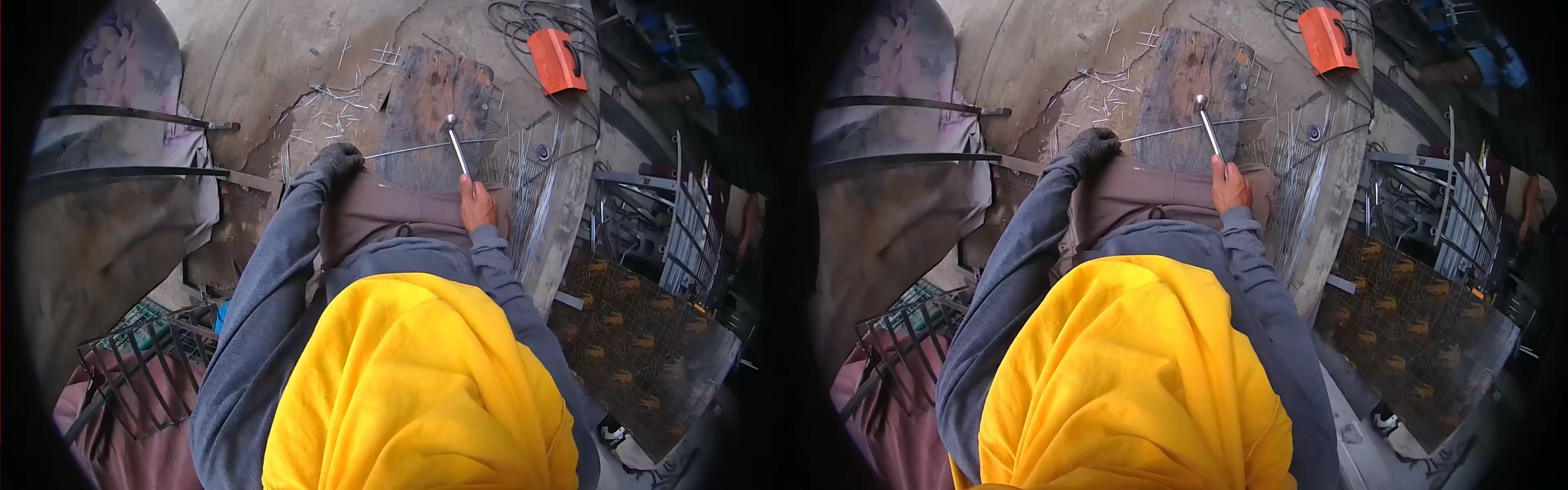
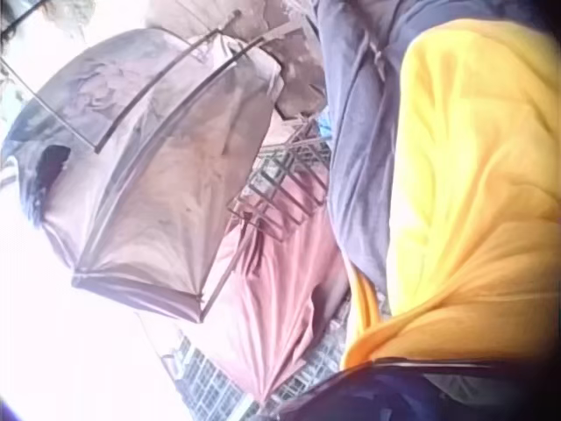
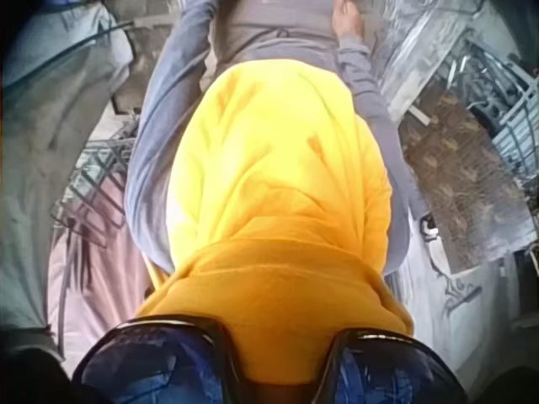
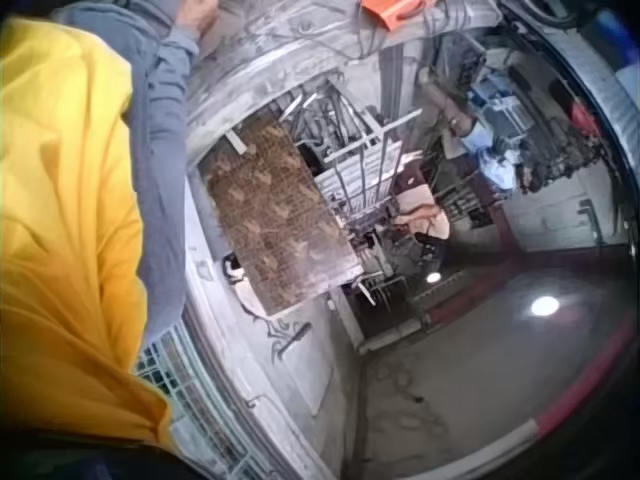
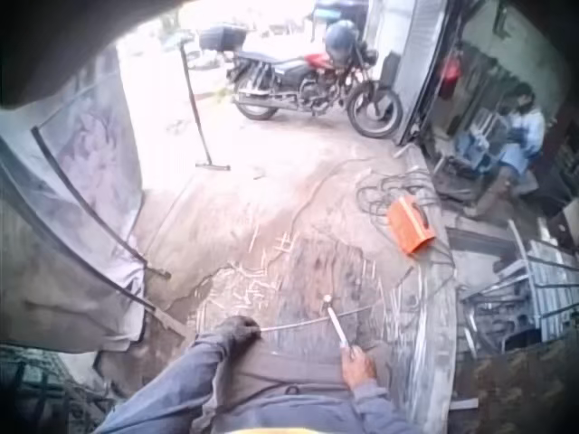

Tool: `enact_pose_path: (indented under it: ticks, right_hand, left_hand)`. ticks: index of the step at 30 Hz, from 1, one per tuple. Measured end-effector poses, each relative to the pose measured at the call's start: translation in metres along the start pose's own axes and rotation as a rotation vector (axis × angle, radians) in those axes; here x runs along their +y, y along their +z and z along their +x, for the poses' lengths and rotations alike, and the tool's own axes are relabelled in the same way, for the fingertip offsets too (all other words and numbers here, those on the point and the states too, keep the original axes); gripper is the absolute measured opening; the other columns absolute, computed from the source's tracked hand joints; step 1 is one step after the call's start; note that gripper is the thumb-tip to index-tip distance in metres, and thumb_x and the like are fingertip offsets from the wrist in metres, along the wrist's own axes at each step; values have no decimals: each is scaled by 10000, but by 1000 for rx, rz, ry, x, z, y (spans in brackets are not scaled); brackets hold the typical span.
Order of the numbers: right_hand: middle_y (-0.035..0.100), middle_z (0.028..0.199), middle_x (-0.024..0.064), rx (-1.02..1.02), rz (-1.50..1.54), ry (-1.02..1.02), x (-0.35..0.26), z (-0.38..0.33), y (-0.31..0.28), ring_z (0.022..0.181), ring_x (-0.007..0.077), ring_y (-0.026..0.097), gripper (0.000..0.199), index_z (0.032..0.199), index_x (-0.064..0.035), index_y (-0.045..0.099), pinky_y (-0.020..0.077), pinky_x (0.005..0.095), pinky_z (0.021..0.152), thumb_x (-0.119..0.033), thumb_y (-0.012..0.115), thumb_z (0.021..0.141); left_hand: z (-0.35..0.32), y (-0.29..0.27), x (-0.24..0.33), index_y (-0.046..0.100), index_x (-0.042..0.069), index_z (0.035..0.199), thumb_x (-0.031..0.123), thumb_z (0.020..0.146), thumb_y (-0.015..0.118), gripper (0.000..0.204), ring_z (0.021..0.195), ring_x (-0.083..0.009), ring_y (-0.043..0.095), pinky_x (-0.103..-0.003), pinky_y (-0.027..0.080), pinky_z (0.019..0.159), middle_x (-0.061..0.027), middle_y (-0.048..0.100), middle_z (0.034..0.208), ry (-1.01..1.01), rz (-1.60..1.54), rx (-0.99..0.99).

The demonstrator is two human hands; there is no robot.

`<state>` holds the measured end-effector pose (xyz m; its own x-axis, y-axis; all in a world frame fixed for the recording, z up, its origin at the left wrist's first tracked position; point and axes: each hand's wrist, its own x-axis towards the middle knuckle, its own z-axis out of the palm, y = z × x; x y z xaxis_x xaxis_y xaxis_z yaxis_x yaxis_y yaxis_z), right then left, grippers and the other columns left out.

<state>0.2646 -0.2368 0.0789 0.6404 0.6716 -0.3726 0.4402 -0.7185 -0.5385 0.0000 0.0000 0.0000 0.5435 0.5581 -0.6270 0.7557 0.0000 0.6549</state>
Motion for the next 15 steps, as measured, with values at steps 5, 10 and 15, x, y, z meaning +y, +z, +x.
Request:
enact_pose_path:
  ticks: [5, 10, 15]
  right_hand:
    - [633, 944, 283, -3, -38, 0, -5, -29, -13, 900, 508, 570, 621, 896, -32, 592, 430, 546, 785, -622, 401, 930]
    - [628, 962, 286, -65, -91, 66, 37, -35, -3, 923, 503, 567, 613, 910, -23, 605, 432, 545, 794, -602, 405, 937]
    - [620, 960, 292, -38, -43, 68, 37, -30, 0, 928, 497, 566, 618, 892, -15, 602, 428, 544, 785, -600, 405, 938]
  left_hand:
    - [-11, -9, -10, 669, 43, 1065, 303, 874, 632, 324, 835, -227, 638, -370, 495, 839, -92, 690, 970, 121, -38, 56]
    - [-83, -9, 83, 619, 61, 1131, 274, 910, 605, 308, 773, -181, 630, -321, 516, 736, -73, 677, 912, -90, -373, -335]
    - [-126, 35, 123, 624, 60, 1096, 183, 932, 609, 205, 736, -136, 666, -240, 543, 636, -63, 679, 877, 466, -900, -427]
